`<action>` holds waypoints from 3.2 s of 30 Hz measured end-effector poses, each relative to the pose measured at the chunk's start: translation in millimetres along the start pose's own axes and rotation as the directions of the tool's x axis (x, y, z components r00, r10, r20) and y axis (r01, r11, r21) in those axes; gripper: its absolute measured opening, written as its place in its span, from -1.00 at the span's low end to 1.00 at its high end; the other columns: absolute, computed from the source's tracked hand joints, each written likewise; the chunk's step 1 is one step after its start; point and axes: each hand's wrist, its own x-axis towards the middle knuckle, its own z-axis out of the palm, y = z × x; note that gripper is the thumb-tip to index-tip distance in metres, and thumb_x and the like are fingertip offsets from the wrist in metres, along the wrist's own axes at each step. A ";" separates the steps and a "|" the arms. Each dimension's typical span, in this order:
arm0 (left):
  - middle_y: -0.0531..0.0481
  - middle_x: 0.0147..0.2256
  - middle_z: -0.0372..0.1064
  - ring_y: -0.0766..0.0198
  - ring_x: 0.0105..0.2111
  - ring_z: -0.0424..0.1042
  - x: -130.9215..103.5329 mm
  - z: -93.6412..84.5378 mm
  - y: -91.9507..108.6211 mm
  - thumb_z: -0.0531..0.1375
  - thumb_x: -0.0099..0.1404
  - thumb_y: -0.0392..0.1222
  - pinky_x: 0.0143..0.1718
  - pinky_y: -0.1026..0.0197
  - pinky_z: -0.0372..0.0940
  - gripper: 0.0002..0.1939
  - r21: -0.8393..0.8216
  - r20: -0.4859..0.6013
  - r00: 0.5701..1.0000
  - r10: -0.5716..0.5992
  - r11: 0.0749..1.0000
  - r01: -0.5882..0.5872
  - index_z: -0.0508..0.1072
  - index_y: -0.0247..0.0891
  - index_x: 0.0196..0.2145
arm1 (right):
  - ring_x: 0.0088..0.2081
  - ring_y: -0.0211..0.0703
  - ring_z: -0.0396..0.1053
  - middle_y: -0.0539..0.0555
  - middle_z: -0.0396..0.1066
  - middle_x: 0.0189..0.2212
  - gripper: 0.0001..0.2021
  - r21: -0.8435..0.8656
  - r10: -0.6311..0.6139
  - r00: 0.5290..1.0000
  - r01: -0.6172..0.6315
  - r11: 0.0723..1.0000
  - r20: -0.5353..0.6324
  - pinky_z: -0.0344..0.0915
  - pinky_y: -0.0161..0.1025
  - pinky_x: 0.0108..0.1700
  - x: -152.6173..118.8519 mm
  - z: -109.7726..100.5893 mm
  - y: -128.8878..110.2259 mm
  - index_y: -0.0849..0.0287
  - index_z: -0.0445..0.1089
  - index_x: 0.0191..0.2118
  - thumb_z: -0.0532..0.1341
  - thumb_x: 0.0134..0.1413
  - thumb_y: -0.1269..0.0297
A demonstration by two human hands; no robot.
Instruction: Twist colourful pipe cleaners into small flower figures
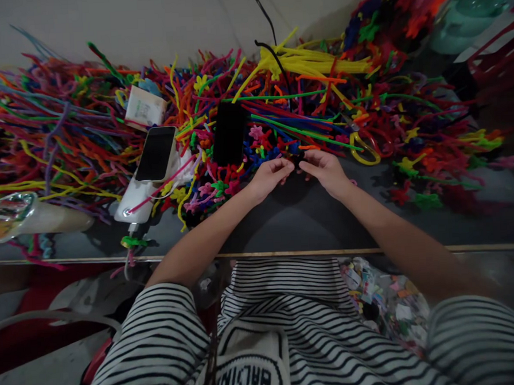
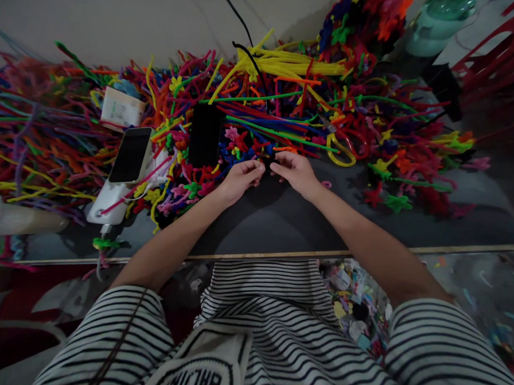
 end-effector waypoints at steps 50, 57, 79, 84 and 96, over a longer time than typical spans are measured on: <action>-0.04 -0.39 0.52 0.32 -0.37 0.46 7.2 -28.3 -2.9 0.38 0.11 0.18 -0.24 0.25 0.36 -0.55 0.320 0.236 0.966 0.104 0.930 -0.179 0.56 -0.33 -0.35 | -0.40 -0.14 0.51 0.08 0.55 -0.44 -0.76 -0.226 -0.046 0.976 0.096 0.969 0.213 0.47 -0.18 -0.27 -10.9 -0.2 -5.0 0.20 0.49 -0.30 0.35 -0.01 0.13; -0.07 -0.34 0.55 0.29 -0.32 0.50 7.1 -25.6 -6.1 0.36 0.16 0.13 -0.18 0.22 0.37 -0.61 0.341 0.256 0.938 0.233 0.887 -0.313 0.59 -0.31 -0.37 | -0.41 -0.16 0.50 0.07 0.54 -0.44 -0.77 -0.227 -0.046 0.971 0.101 0.969 0.237 0.46 -0.18 -0.25 -8.4 -2.0 -3.3 0.20 0.49 -0.30 0.36 -0.04 0.15; -0.02 -0.30 0.59 0.28 -0.31 0.48 -4.2 -8.7 -3.8 0.29 0.31 -0.03 -0.18 0.20 0.34 -0.80 0.653 -0.034 0.841 0.540 0.649 -0.391 0.62 -0.18 -0.23 | -0.45 -0.21 0.46 0.04 0.50 -0.41 -0.61 -0.057 -0.042 0.999 0.040 0.998 -0.025 0.30 -0.32 -0.55 -0.1 1.4 0.3 0.16 0.51 -0.25 0.43 -0.14 -0.01; -0.06 -0.30 0.58 0.31 -0.33 0.49 -2.5 -9.3 -2.1 0.20 0.36 0.02 -0.29 0.28 0.32 -0.70 0.479 -0.117 0.909 0.399 0.825 -0.300 0.60 -0.27 -0.22 | -0.43 -0.21 0.46 0.04 0.50 -0.38 -0.63 -0.090 -0.039 0.999 0.040 0.995 0.018 0.32 -0.32 -0.53 0.0 0.6 -0.1 0.14 0.51 -0.24 0.42 -0.12 -0.01; -0.03 -0.44 0.54 0.42 -0.52 0.34 5.0 -15.5 -1.4 0.28 0.26 0.05 -0.44 0.34 0.27 -0.68 0.370 0.051 0.975 0.216 0.903 -0.220 0.57 -0.31 -0.34 | -0.51 -0.26 0.41 0.03 0.48 -0.50 -0.68 -0.139 -0.025 1.000 0.027 0.990 0.018 0.29 -0.34 -0.56 -2.5 1.4 -3.6 0.18 0.53 -0.34 0.45 -0.17 0.05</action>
